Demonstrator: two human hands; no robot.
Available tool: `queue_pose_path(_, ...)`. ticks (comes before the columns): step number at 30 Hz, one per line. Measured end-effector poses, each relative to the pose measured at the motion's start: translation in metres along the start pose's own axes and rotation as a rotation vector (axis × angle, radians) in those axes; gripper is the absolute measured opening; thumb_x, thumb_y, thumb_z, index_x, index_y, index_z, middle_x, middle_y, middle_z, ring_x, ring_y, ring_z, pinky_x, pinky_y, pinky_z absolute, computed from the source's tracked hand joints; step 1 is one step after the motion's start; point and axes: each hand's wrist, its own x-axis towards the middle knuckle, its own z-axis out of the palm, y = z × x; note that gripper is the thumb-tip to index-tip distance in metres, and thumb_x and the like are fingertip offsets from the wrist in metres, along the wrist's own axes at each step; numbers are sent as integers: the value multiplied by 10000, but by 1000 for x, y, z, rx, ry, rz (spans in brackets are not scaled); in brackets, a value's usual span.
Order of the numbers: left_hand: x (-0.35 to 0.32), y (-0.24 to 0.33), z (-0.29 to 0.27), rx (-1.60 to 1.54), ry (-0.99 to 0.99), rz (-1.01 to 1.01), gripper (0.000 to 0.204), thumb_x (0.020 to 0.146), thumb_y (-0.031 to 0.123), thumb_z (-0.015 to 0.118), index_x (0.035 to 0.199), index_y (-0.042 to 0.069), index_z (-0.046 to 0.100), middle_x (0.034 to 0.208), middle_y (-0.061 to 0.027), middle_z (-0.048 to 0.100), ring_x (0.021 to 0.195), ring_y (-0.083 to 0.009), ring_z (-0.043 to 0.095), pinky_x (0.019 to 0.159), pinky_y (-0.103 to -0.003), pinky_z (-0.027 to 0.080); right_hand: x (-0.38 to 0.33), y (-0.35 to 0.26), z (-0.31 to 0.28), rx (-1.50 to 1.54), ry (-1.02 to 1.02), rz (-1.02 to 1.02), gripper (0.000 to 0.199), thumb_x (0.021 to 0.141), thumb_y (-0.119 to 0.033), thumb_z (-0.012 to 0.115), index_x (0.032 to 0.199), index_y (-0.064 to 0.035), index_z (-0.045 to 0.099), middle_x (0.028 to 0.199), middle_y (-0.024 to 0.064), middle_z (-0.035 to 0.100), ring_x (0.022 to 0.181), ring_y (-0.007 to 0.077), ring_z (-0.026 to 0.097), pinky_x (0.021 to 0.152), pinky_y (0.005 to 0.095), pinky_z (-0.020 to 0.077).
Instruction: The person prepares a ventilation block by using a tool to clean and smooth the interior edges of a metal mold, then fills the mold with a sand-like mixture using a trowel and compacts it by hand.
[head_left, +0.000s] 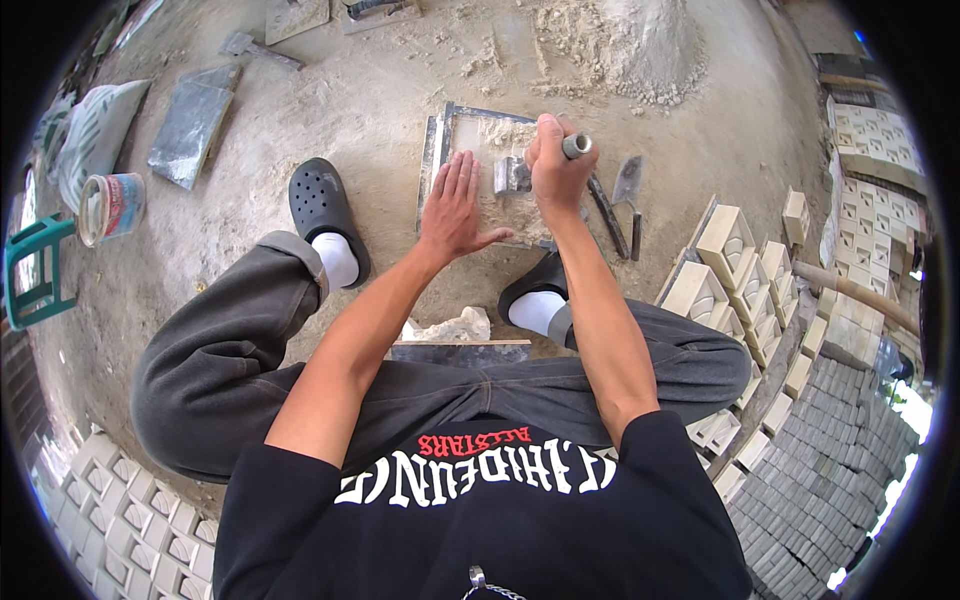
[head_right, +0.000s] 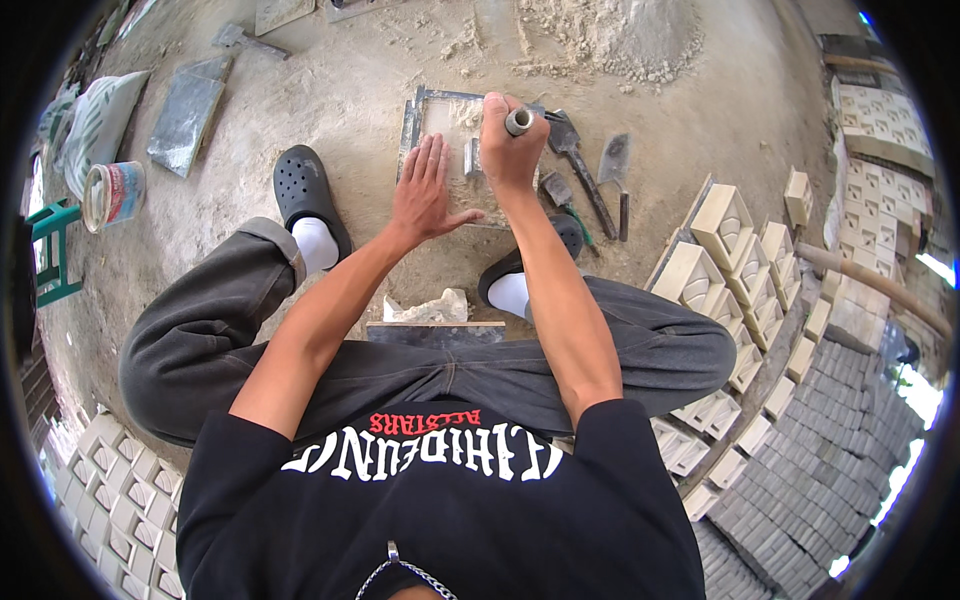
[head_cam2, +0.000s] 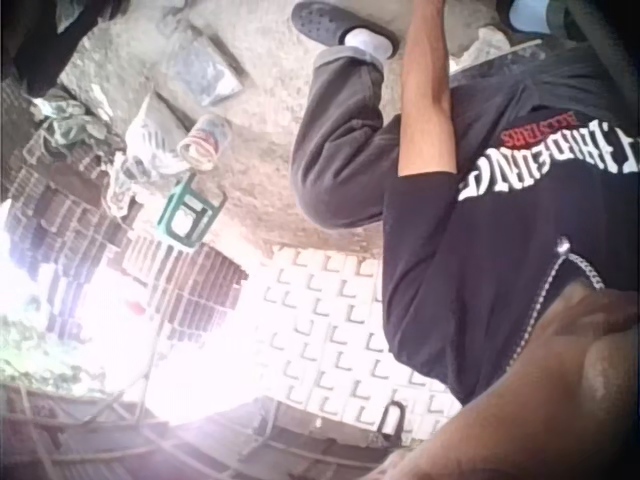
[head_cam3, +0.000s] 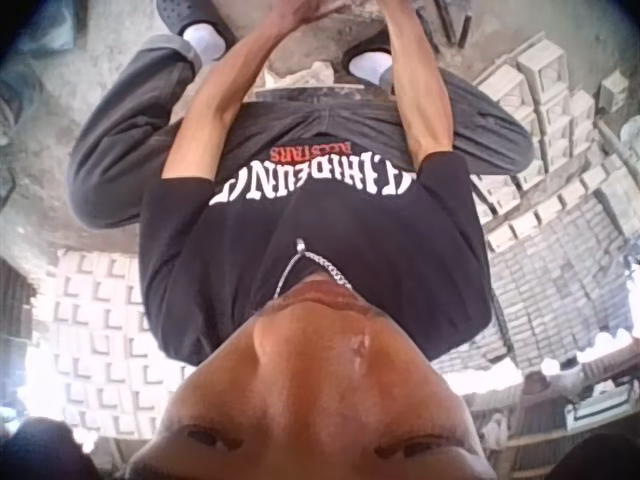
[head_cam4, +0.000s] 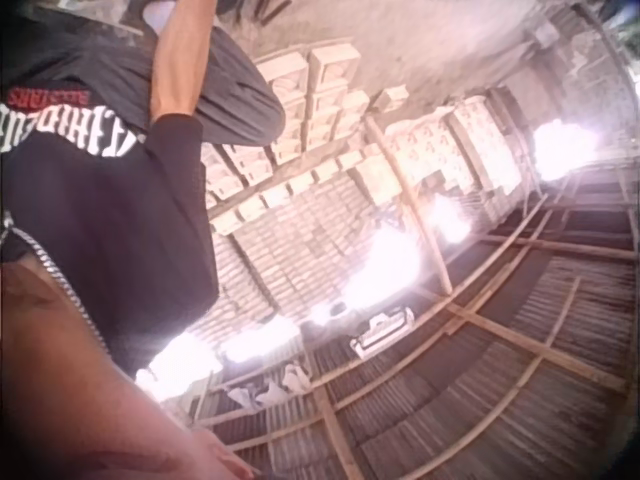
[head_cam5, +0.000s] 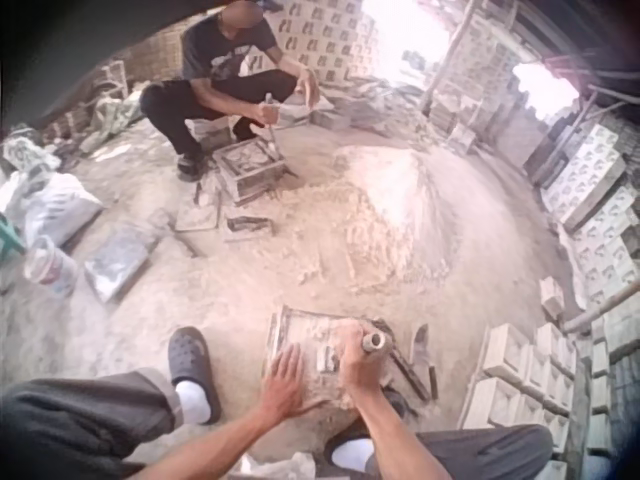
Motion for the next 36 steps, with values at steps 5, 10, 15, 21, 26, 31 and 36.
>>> queue_pose_path(5, -1, 3, 10, 104, 21, -86, 1209, 754, 842, 486, 1437, -144, 328, 1537, -284, 296, 1475, -382, 214, 1221, -459, 125, -18, -34, -9, 186, 97, -33, 405, 934, -160, 557, 573, -33, 427, 512, -32, 443, 468, 59, 390, 438, 282, 288)
queue_pose_path(10, 4, -5, 5, 55, -3, -62, 1194, 764, 832, 489, 1437, -142, 329, 1535, -280, 307, 1470, -379, 227, 1221, -454, 130, -14, -5, -6, -11, 47, 12, 385, 937, -137, 552, 580, -100, 415, 499, -15, 404, 418, 91, 379, 426, 289, 337)
queue_pose_path(15, 15, -7, 4, -28, 26, 24, 1179, 770, 838, 489, 1423, -135, 358, 1534, -270, 318, 1463, -368, 258, 1214, -446, 163, -4, 6, -20, 120, 106, 18, 411, 926, -173, 563, 551, -43, 457, 500, -21, 460, 445, 69, 403, 431, 292, 291)
queue_pose_path(21, 35, -48, -4, -30, 61, 51, 1150, 771, 814, 526, 1421, -122, 372, 1531, -256, 334, 1462, -363, 260, 1209, -449, 176, 18, -28, 3, 169, 86, 26, 397, 922, -183, 562, 566, -39, 466, 496, -24, 448, 458, 78, 429, 437, 288, 307)
queue_pose_path(26, 45, -46, -3, -58, 43, 50, 1156, 778, 809, 526, 1430, -129, 348, 1542, -266, 305, 1473, -367, 232, 1212, -452, 164, 39, 11, 14, -12, 22, -41, 382, 922, -172, 555, 566, -73, 457, 522, -30, 457, 455, 50, 409, 420, 267, 282)
queue_pose_path(31, 37, -48, -5, -116, 102, -97, 1228, 758, 814, 553, 1461, -145, 247, 1569, -290, 211, 1491, -392, 157, 1219, -471, 127, 36, -20, 29, 63, 73, -83, 383, 916, -189, 564, 554, -99, 474, 492, -14, 485, 435, 66, 454, 402, 257, 311)
queue_pose_path(36, 33, -48, -1, -142, 128, -178, 1257, 732, 835, 557, 1466, -137, 245, 1569, -283, 222, 1485, -383, 188, 1220, -461, 133, 55, -5, 48, 17, 31, -23, 376, 905, -184, 565, 544, -104, 498, 456, -6, 487, 368, 79, 445, 359, 252, 326)
